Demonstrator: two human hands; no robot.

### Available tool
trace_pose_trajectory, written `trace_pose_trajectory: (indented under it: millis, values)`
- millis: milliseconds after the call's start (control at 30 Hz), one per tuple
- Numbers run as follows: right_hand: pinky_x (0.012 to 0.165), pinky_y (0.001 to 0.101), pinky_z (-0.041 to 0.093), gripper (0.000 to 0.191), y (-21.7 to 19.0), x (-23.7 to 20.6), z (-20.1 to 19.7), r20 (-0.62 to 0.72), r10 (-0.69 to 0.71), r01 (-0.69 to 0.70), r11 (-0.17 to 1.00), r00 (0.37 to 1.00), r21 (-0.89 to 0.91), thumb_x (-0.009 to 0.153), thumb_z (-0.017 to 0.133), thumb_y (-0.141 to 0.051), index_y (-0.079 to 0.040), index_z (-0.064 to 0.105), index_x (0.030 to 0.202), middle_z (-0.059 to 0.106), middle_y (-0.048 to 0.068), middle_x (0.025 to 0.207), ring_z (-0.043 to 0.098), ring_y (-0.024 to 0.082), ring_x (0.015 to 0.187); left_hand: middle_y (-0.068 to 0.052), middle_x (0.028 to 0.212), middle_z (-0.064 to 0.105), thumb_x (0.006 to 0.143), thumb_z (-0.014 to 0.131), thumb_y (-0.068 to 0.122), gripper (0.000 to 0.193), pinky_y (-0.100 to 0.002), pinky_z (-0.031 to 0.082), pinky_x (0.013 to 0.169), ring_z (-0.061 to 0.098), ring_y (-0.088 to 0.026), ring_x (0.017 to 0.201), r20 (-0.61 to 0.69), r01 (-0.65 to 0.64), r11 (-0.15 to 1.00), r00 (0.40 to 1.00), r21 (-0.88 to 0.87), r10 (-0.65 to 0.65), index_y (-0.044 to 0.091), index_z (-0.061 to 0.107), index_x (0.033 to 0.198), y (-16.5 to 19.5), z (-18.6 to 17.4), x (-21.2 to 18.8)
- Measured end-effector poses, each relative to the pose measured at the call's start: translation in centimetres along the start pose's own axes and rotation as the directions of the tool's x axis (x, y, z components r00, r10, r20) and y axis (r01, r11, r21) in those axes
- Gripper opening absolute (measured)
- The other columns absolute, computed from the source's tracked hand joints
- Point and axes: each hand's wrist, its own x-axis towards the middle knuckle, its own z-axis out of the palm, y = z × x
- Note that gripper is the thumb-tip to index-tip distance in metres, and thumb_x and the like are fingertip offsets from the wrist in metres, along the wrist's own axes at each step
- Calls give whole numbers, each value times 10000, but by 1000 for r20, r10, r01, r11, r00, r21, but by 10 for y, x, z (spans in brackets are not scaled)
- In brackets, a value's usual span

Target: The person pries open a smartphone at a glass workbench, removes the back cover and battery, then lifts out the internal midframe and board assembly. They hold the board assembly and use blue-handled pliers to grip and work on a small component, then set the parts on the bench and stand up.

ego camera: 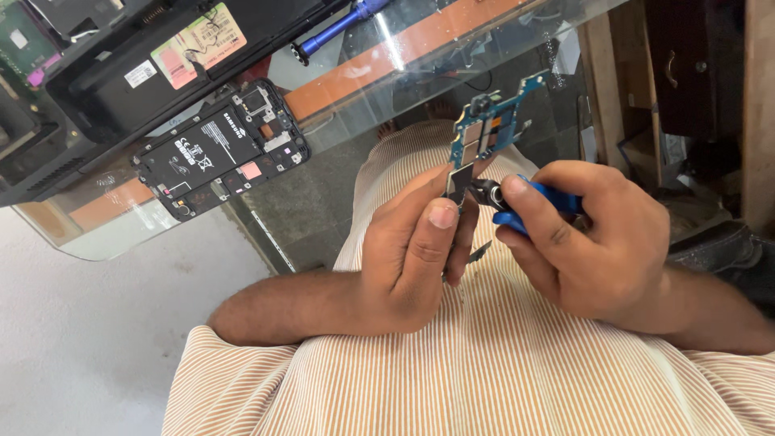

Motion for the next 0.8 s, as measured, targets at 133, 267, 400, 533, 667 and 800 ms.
trace_pose_trajectory:
  millis: [133, 267, 400, 533, 667, 800]
  values:
    - [663, 302, 548, 390, 8, 0, -1, 73, 71, -87, 966, 995, 243, 890, 771, -119, 22, 663, 1237, 654, 185, 1088, 661, 218, 829, 7, 799, 542, 1231, 321, 321, 481, -156, 390, 497, 468, -14, 550, 25, 23, 1000, 999, 6, -23, -54, 462, 1498, 9, -4, 5]
    - [645, 216, 522, 348, 18, -6, -1, 195, 178, -260, 756, 965, 601, 965, 654, -75, 97, 629, 1267, 677, 215, 1156, 652, 132, 788, 4, 869, 540, 1159, 320, 319, 486, -192, 425, 501, 495, -34, 591, 18, 177, 984, 984, -11, -177, -60, 556, 1353, 15, -8, 10]
    - [684, 245, 536, 349, 24, -8, 0, 220, 171, -277, 674, 960, 685, 973, 606, -84, 131, 600, 1247, 665, 244, 1142, 666, 169, 826, 24, 818, 543, 1163, 320, 307, 483, -187, 399, 471, 474, -20, 567, -14, 226, 971, 974, -73, -228, -53, 538, 1401, 24, -4, 9]
    - [792, 342, 565, 329, 25, -2, -4, 139, 107, -162, 863, 984, 478, 981, 582, -98, 119, 582, 1228, 637, 257, 1134, 675, 273, 938, 33, 766, 493, 1193, 364, 274, 391, -199, 372, 496, 439, -20, 597, -120, 184, 979, 974, -90, -194, -51, 573, 1253, 26, 7, 12]
    - [819, 407, 524, 345, 24, -2, -31, -105, -125, 125, 992, 987, 0, 946, 652, -173, 48, 623, 1208, 632, 242, 1141, 639, 308, 967, 23, 707, 462, 1228, 387, 276, 410, -228, 370, 510, 406, -34, 563, -115, 246, 955, 957, -168, -267, -10, 545, 980, 15, 1, 23]
    - [846, 471, 482, 362, 26, -6, -42, -36, -246, 231, 942, 968, -243, 910, 722, -247, -23, 663, 1189, 628, 227, 1148, 603, 342, 996, -4, 605, 483, 1125, 361, 319, 409, -241, 404, 385, 424, -72, 434, 53, 513, 790, 848, -335, -527, 33, 523, 882, 20, -5, 20]
